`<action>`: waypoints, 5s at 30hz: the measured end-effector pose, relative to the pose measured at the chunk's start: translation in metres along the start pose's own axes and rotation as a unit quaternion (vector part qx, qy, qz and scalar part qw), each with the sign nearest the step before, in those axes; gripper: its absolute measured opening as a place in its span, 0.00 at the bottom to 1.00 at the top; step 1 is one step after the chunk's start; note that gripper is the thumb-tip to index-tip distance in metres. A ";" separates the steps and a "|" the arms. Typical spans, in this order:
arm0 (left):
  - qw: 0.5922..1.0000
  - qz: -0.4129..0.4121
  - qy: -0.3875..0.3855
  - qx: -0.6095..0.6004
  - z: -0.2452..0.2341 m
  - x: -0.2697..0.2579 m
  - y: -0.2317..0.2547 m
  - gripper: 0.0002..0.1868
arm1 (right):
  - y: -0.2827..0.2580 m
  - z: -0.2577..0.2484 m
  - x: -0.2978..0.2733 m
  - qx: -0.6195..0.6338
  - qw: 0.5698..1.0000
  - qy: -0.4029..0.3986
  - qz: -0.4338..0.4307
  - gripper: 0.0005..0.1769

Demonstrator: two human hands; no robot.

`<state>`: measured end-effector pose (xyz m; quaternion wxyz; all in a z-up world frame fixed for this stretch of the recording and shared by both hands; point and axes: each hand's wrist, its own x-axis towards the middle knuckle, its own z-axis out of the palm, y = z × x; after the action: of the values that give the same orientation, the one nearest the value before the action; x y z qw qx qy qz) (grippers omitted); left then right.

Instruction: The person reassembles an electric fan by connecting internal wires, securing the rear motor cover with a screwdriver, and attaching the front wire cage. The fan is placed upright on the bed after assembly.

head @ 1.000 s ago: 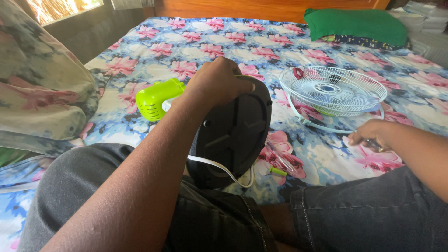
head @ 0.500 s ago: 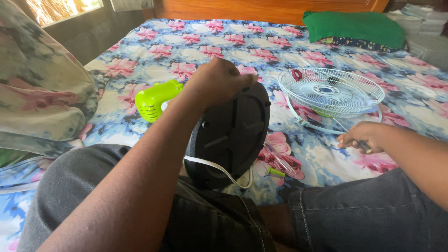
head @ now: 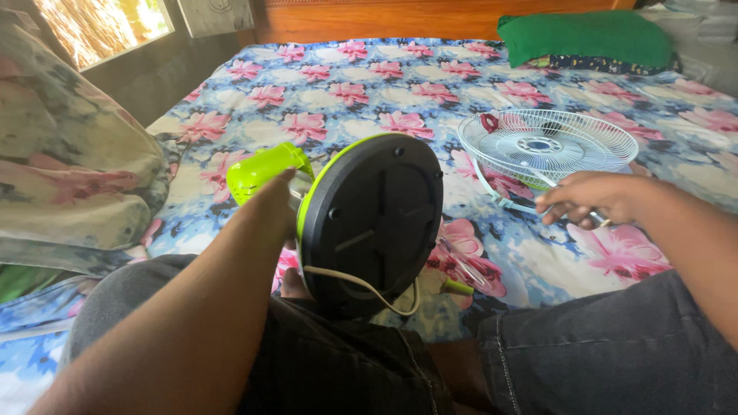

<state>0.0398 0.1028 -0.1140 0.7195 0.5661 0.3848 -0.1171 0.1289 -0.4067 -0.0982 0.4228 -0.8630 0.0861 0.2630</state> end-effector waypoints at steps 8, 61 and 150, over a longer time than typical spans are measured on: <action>0.969 0.065 -0.237 -0.031 0.024 0.015 -0.007 0.31 | -0.016 0.075 -0.021 -0.141 0.980 -0.117 0.081 0.17; 0.778 0.497 -0.382 0.034 0.017 -0.080 0.057 0.39 | -0.095 0.163 -0.065 0.292 0.927 -0.224 -0.066 0.33; 0.876 0.450 -0.170 0.041 0.019 -0.055 0.029 0.42 | -0.037 0.248 -0.062 0.055 0.995 -0.043 -0.077 0.41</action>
<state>0.0283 0.0810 -0.0541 0.7248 0.6788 -0.0448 0.1093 -0.0044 -0.1954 -0.1656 0.4923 -0.8301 0.0153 0.2615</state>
